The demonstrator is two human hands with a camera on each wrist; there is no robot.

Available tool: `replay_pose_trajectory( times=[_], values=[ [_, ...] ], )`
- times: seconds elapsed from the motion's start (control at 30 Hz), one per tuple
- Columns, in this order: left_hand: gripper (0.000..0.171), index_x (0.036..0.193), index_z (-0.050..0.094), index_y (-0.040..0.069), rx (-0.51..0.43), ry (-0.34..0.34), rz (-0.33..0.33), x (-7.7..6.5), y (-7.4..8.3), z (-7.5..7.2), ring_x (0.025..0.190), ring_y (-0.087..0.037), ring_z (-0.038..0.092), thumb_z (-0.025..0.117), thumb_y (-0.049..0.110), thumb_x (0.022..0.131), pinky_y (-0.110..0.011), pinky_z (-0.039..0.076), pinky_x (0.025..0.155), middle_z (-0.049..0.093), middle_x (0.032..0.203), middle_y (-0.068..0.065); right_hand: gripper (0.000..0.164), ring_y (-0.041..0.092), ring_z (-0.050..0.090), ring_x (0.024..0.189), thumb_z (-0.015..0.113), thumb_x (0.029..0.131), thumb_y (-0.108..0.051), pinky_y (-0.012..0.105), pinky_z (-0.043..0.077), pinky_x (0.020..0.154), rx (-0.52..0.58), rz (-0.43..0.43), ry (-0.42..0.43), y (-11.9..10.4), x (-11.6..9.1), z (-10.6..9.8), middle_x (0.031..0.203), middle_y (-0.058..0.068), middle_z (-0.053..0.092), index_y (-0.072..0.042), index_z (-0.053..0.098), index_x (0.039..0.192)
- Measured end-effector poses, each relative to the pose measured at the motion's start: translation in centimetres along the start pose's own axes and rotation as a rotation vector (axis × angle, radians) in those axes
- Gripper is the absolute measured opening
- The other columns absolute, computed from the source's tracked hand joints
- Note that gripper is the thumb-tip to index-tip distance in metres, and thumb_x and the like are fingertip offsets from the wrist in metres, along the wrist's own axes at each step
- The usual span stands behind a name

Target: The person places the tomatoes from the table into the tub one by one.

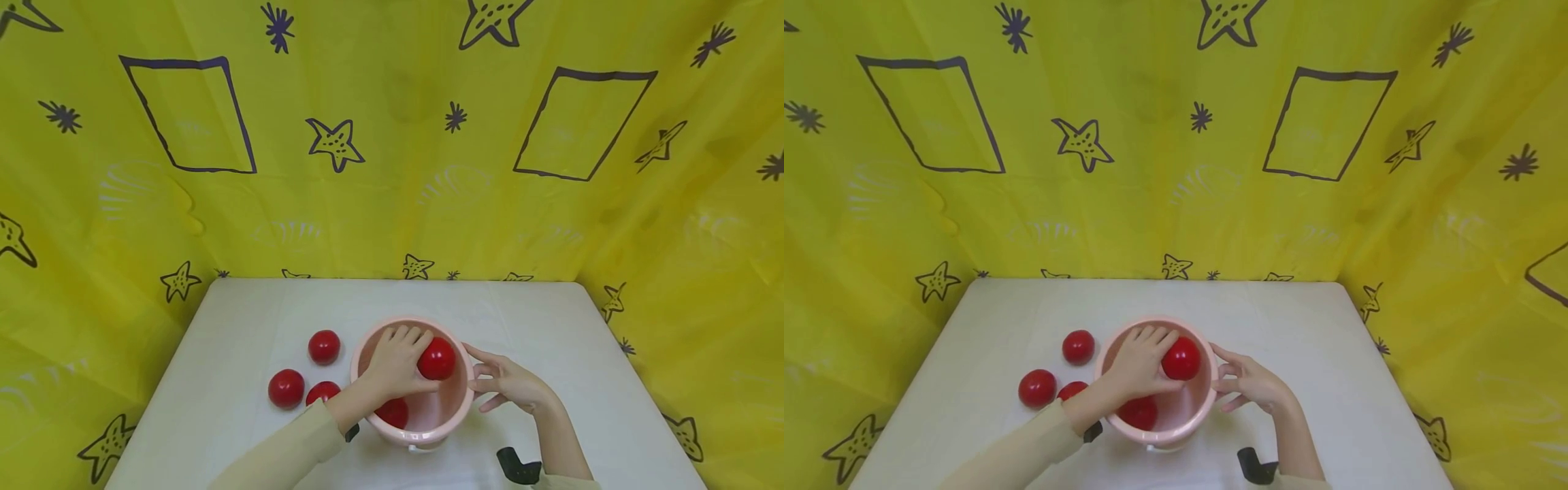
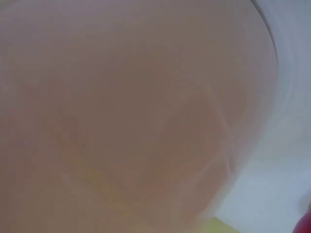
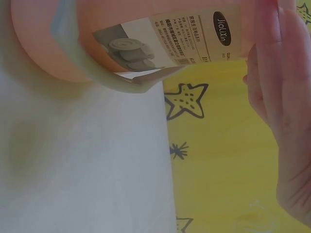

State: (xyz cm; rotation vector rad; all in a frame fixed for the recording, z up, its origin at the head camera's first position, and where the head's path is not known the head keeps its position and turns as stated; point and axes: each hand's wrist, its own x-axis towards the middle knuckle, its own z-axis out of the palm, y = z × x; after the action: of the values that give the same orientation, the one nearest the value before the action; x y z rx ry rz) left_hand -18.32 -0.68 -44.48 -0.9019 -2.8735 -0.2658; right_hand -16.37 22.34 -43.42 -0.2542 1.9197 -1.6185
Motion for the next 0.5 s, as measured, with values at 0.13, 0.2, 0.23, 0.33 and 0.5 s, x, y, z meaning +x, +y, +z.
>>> replay_pose_trajectory(
  times=[0.13, 0.2, 0.23, 0.33, 0.5],
  values=[
    [0.075, 0.131, 0.044, 0.022, 0.043, -0.031, 0.039, 0.7, 0.3, 0.3, 0.117, -0.019, 0.042, 0.063, 0.062, 0.069, -0.045, 0.038, 0.097, 0.05, 0.127, 0.001, 0.072, 0.023, 0.066, 0.077, 0.06, 0.086, -0.008, 0.038, 0.055, 0.06, 0.002, 0.004, -0.002, 0.0, -0.1, 0.0, 0.088, 0.009, 0.059, 0.0, 0.019, 0.144],
    [0.074, 0.129, 0.045, 0.022, 0.06, -0.034, 0.056, 1.0, 0.3, 0.3, 0.116, -0.018, 0.043, 0.062, 0.063, 0.07, -0.044, 0.038, 0.097, 0.051, 0.125, 0.002, 0.072, 0.023, 0.066, 0.077, 0.06, 0.086, -0.008, 0.037, 0.055, 0.06, 0.005, 0.006, -0.003, 0.0, -0.1, 0.0, 0.088, 0.009, 0.059, 0.0, 0.018, 0.144],
    [0.073, 0.128, 0.045, 0.022, 0.069, -0.039, 0.062, 1.1, 0.3, 0.4, 0.115, -0.018, 0.043, 0.062, 0.063, 0.07, -0.044, 0.038, 0.097, 0.051, 0.125, 0.002, 0.072, 0.023, 0.066, 0.077, 0.06, 0.086, -0.008, 0.037, 0.055, 0.06, 0.005, 0.008, -0.002, 0.0, -0.1, -0.1, 0.088, 0.009, 0.059, 0.0, 0.018, 0.144],
    [0.073, 0.129, 0.045, 0.022, 0.079, -0.074, 0.061, 1.3, 0.2, 0.5, 0.115, -0.018, 0.043, 0.062, 0.063, 0.07, -0.044, 0.037, 0.097, 0.051, 0.125, 0.002, 0.072, 0.023, 0.066, 0.077, 0.06, 0.086, -0.009, 0.037, 0.055, 0.06, 0.006, 0.012, 0.0, 0.0, -0.2, -0.1, 0.089, 0.009, 0.059, 0.0, 0.018, 0.144],
    [0.076, 0.131, 0.043, 0.023, 0.114, -0.173, 0.064, 1.3, 0.1, 1.0, 0.115, -0.018, 0.042, 0.064, 0.062, 0.07, -0.043, 0.038, 0.097, 0.049, 0.127, 0.001, 0.072, 0.024, 0.066, 0.077, 0.061, 0.086, -0.009, 0.037, 0.055, 0.06, 0.005, 0.015, 0.007, 0.1, -0.1, 0.0, 0.089, 0.009, 0.059, -0.001, 0.019, 0.144]
  ],
)
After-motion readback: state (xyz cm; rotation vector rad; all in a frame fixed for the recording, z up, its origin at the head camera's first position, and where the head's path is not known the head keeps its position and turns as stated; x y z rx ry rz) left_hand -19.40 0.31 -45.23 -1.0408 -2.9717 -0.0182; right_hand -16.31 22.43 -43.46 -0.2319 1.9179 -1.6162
